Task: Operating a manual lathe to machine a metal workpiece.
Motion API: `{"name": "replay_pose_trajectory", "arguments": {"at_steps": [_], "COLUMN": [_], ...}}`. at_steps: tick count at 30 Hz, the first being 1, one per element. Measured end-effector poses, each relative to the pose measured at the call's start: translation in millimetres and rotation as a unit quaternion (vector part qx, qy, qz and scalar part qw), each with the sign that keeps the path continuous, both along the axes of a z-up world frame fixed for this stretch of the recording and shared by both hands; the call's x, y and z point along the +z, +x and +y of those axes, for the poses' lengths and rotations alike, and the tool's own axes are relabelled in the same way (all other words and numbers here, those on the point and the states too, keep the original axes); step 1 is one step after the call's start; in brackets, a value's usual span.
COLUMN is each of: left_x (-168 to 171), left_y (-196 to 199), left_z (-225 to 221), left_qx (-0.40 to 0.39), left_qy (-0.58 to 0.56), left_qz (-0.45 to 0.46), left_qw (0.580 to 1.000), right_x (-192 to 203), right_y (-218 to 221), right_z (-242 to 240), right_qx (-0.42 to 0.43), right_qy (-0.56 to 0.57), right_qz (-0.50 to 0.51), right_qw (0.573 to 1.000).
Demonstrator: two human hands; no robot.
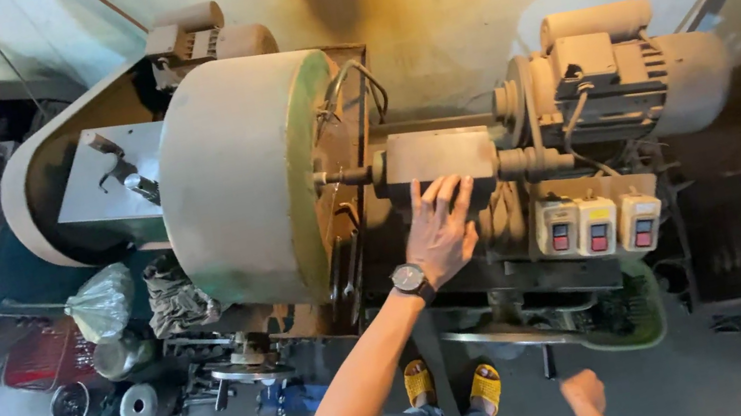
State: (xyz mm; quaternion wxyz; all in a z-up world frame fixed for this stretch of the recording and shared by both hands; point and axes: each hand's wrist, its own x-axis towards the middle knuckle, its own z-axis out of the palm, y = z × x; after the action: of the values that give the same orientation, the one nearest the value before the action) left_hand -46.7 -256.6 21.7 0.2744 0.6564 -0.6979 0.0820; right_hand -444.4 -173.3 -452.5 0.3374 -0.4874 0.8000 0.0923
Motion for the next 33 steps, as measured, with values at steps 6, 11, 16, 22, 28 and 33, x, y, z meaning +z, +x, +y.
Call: {"name": "replay_pose_trajectory", "arguments": {"at_steps": [6,11,16,22,28,33], "left_x": [4,3,5,-5,-43,-96], "left_y": [0,1,2,-37,-104,-139], "left_z": [0,-2,-4,26,26,10], "left_qx": [0.001,-0.016,-0.029,-0.081,-0.172,-0.08], "left_qy": [-0.001,-0.015,-0.029,-0.064,0.081,0.125], "left_qz": [0.005,0.02,0.045,0.11,0.056,-0.094], "left_qw": [1.0,1.0,0.998,0.989,0.98,0.984], "right_x": [34,96,122,282,402,403], "right_y": [55,59,37,68,96,104], "right_z": [31,43,32,1,-58,-99], "right_qx": [0.082,-0.057,0.086,-0.025,0.09,0.298], "right_qy": [-0.021,0.083,-0.066,-0.287,-0.526,-0.476], "right_qz": [-0.045,-0.176,-0.224,-0.315,-0.221,-0.033], "right_qw": [0.995,0.979,0.969,0.904,0.816,0.827]}}
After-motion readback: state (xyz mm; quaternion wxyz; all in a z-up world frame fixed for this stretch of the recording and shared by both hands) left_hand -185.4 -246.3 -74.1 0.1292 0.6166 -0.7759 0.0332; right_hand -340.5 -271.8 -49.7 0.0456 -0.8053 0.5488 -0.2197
